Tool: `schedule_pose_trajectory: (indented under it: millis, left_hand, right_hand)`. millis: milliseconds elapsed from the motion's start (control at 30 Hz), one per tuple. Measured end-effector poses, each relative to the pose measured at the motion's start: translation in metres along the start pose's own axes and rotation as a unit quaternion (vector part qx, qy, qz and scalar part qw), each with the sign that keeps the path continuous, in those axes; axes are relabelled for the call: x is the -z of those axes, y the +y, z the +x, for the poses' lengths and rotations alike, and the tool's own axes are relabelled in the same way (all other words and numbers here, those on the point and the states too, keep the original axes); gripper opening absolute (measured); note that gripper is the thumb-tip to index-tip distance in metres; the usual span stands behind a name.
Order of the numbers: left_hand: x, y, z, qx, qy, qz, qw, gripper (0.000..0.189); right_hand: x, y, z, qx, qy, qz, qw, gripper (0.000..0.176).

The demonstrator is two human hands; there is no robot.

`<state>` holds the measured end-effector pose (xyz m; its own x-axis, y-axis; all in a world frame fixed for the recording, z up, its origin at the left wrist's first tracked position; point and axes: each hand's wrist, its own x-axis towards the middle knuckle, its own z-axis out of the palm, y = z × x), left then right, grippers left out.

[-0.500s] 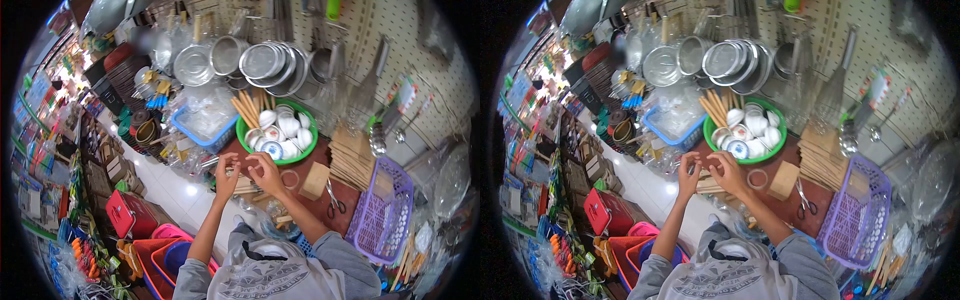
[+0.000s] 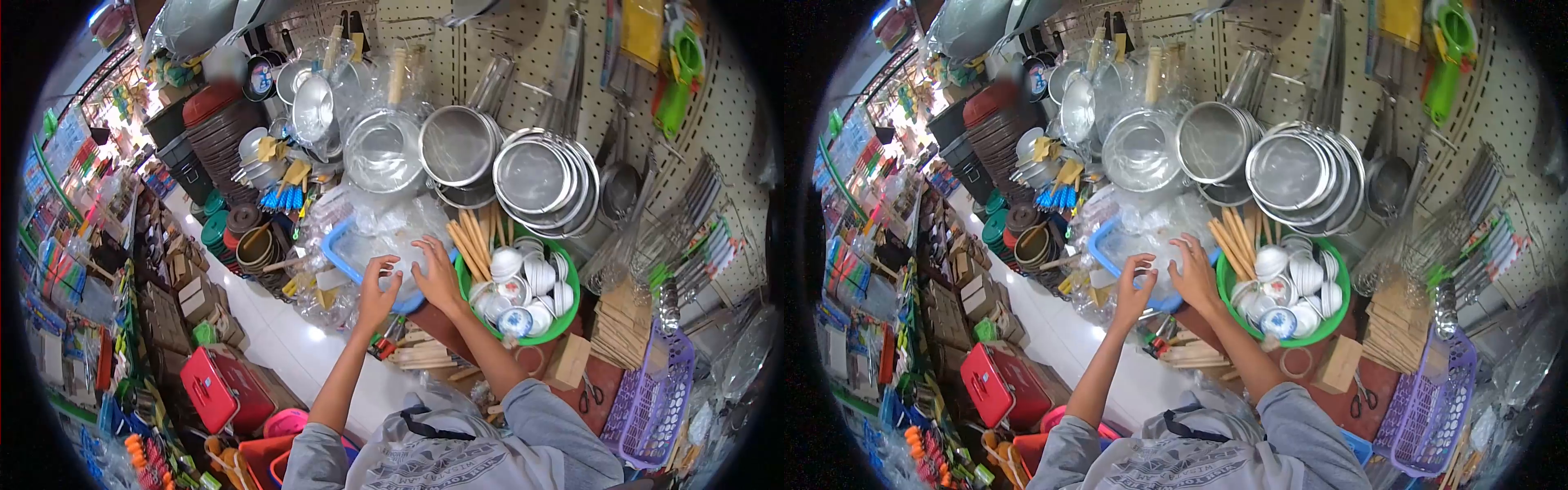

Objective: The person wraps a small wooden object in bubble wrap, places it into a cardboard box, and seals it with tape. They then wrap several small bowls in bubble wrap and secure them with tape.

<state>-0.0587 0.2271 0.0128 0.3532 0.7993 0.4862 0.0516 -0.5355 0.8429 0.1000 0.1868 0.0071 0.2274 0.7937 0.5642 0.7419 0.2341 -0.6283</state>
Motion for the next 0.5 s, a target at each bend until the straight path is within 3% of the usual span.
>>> schedule_pose_trajectory:
  millis: [200, 233, 333, 500]
  left_hand:
    - [0.009, -0.039, 0.056, 0.006, -0.051, 0.011, 0.999, 0.036]
    - [0.009, -0.045, 0.064, 0.000, -0.061, 0.035, 0.998, 0.042]
    - [0.004, -0.059, 0.081, -0.057, -0.022, 0.102, 0.993, 0.047]
    - [0.003, -0.090, 0.089, 0.005, -0.076, 0.114, 0.991, 0.040]
  right_hand:
    - [-0.017, 0.014, 0.053, -0.159, -0.051, -0.136, 0.977, 0.061]
    - [-0.023, 0.022, 0.055, -0.132, -0.025, -0.180, 0.975, 0.066]
    - [-0.029, 0.036, 0.069, -0.174, -0.084, -0.198, 0.961, 0.068]
    - [-0.033, 0.054, 0.073, -0.172, -0.087, -0.178, 0.965, 0.055]
